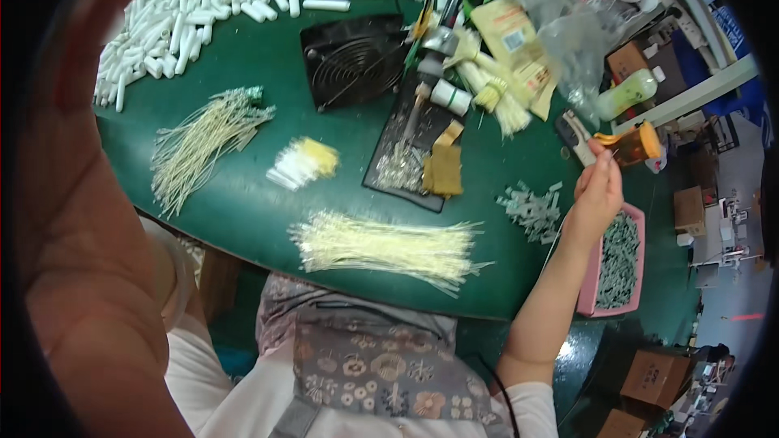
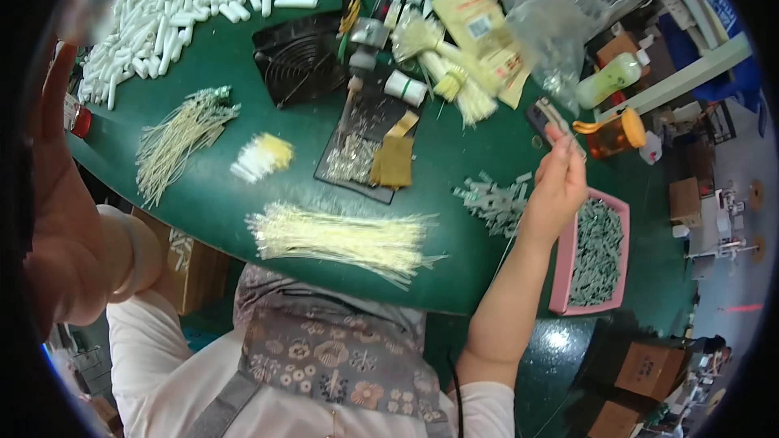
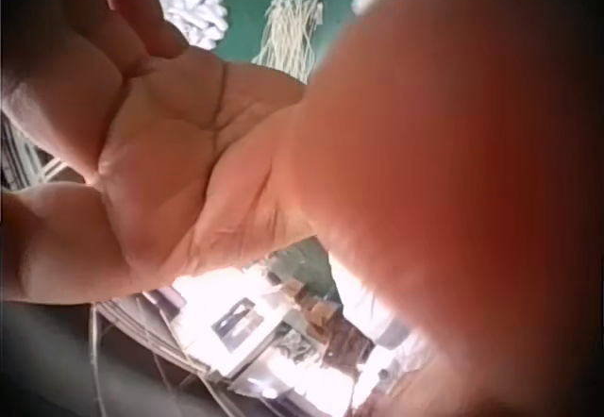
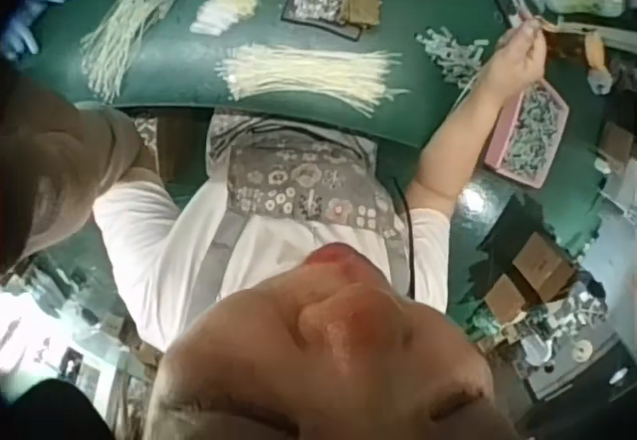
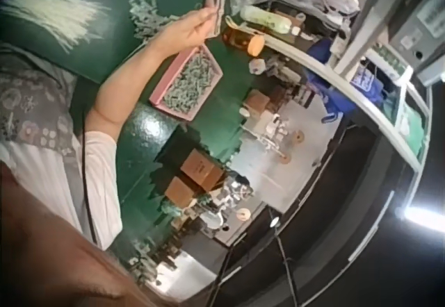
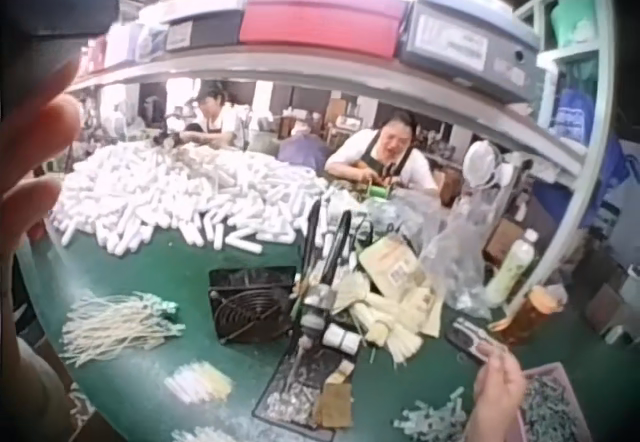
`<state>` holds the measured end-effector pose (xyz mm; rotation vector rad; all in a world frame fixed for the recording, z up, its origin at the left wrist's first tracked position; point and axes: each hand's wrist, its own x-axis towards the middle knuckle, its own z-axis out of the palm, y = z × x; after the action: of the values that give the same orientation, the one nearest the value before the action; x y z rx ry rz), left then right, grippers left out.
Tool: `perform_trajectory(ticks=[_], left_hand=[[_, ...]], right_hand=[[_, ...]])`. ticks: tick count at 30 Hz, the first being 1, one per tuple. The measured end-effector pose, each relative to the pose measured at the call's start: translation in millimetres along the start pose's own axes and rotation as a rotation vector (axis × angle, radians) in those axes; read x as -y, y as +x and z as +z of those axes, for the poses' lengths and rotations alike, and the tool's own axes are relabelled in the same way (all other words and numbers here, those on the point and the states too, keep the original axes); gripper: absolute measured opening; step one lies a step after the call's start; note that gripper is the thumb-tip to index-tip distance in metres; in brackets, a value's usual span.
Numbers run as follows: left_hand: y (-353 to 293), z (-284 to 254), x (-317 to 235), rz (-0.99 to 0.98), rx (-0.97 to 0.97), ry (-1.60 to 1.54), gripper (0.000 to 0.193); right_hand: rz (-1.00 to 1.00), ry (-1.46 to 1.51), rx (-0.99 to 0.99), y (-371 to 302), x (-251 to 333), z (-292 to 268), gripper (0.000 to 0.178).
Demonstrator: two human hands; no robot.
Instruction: Soldering wires to small green circuit boards at a factory workbench.
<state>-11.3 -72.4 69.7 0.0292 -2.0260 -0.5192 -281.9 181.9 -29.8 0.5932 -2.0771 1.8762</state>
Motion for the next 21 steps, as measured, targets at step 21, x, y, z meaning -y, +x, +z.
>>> perform_trajectory(ticks=[21], left_hand=[[-56,39,45,-0.492,0.599,0.103,0.014]], right_hand=[[-0.193,-0.945,0.711,-8,7,2,0.009]])
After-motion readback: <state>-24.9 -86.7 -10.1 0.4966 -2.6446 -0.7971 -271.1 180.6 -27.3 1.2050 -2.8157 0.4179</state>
